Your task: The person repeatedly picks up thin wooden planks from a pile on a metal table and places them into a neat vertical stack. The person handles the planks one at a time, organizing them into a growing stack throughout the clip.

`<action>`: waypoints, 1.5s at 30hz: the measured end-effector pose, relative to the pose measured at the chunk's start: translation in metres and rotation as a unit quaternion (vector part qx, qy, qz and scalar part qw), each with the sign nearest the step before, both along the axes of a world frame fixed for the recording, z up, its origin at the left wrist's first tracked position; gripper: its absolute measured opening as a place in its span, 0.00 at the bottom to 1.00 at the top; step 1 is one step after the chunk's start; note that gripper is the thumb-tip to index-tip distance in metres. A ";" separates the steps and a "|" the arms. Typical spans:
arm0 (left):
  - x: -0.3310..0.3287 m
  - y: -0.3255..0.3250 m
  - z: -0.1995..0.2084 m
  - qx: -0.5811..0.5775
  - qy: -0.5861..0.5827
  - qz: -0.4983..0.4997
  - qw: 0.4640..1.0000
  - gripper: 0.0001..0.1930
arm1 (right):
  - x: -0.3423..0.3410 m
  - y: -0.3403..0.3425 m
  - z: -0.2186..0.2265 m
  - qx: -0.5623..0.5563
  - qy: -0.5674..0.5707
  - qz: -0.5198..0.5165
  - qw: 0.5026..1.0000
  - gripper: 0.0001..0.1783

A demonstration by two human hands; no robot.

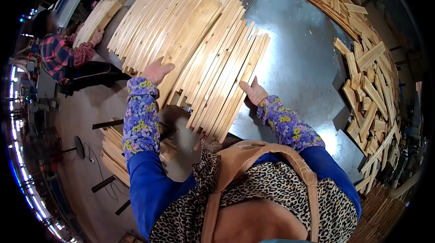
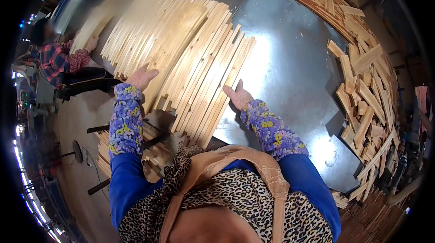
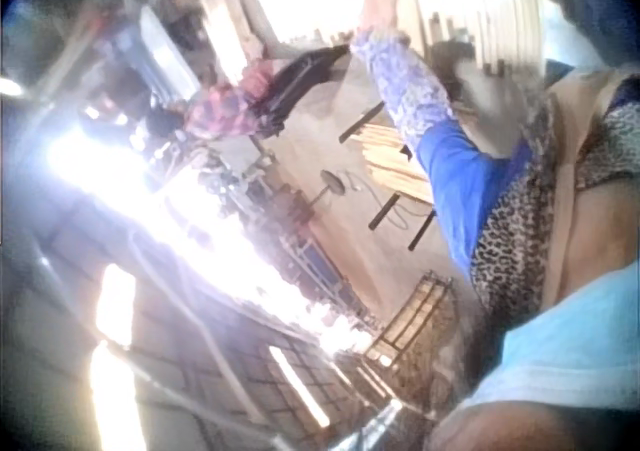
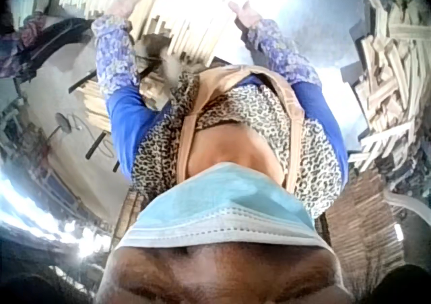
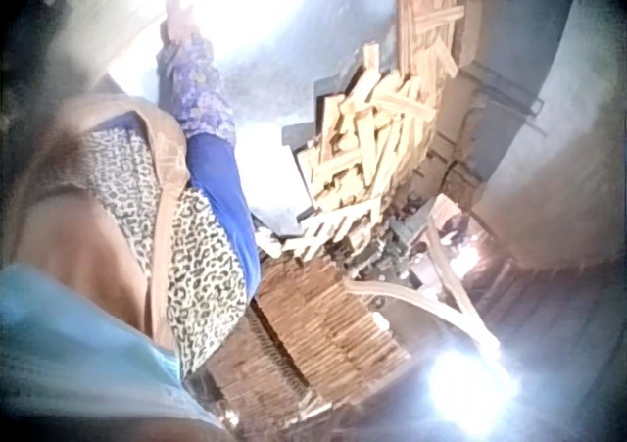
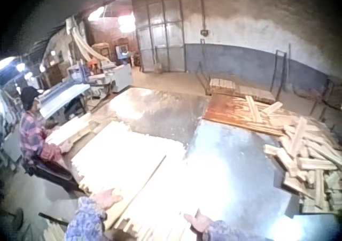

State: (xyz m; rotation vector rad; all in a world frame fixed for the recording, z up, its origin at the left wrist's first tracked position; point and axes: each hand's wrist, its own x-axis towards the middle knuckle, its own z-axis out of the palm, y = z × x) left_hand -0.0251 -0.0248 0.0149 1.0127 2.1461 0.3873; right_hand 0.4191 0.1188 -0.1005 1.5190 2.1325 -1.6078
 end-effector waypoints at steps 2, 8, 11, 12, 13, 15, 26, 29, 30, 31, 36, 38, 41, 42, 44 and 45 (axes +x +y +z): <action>0.036 0.015 0.029 0.009 0.008 -0.015 1.000 0.56 | 0.006 0.003 -0.009 0.004 0.019 -0.014 1.000 0.78; 0.149 0.041 0.094 -0.153 0.204 -0.020 0.967 0.57 | 0.009 0.001 -0.017 0.008 0.034 -0.023 0.999 0.78; 0.173 0.025 0.049 -0.094 0.358 -0.054 0.927 0.55 | 0.003 0.001 -0.007 -0.005 0.014 -0.014 1.000 0.78; 0.176 0.024 0.048 -0.085 0.402 -0.031 0.911 0.52 | 0.001 -0.001 -0.002 -0.006 0.009 -0.011 1.000 0.79; 0.172 0.023 0.049 -0.079 0.355 -0.020 0.931 0.52 | -0.002 -0.003 0.004 -0.007 0.004 -0.008 1.000 0.79; 0.163 0.023 0.060 -0.066 0.260 -0.002 0.963 0.52 | 0.001 -0.007 0.004 0.002 -0.003 -0.016 1.000 0.79; 0.111 0.028 0.042 -0.012 0.307 0.008 0.952 0.49 | -0.004 -0.010 0.034 -0.058 0.047 -0.059 0.995 0.69; 0.116 0.041 0.035 -0.033 0.336 -0.029 0.941 0.55 | 0.030 -0.013 0.015 -0.023 0.066 -0.009 0.997 0.60; 0.098 0.044 0.020 -0.049 0.337 -0.054 0.939 0.59 | 0.049 -0.022 0.010 -0.014 0.049 0.002 0.999 0.57; 0.107 0.053 0.025 -0.077 0.360 -0.075 0.927 0.62 | 0.070 -0.026 0.006 -0.009 0.031 0.015 0.999 0.55; 0.168 0.057 0.048 -0.005 0.501 -0.038 0.865 0.56 | 0.248 -0.022 0.051 0.075 -0.027 0.002 0.997 0.45; 0.236 0.064 0.028 0.095 0.497 -0.016 0.862 0.52 | 0.357 -0.009 0.035 0.252 -0.060 -0.136 0.956 0.41; 0.334 0.072 0.002 0.188 0.315 -0.048 0.929 0.44 | 0.520 0.042 0.084 0.540 -0.118 -0.346 0.758 0.32; 0.374 0.073 -0.008 0.207 0.207 -0.029 0.956 0.41 | 0.547 0.061 0.134 0.416 -0.098 -0.437 0.792 0.33; 0.497 0.099 -0.011 0.228 0.056 -0.084 0.968 0.37 | 0.648 0.083 0.100 0.438 -0.209 -0.515 0.707 0.41; 0.562 0.113 -0.006 0.234 0.026 -0.132 0.963 0.37 | 0.679 0.084 0.084 0.305 -0.086 -0.597 0.737 0.36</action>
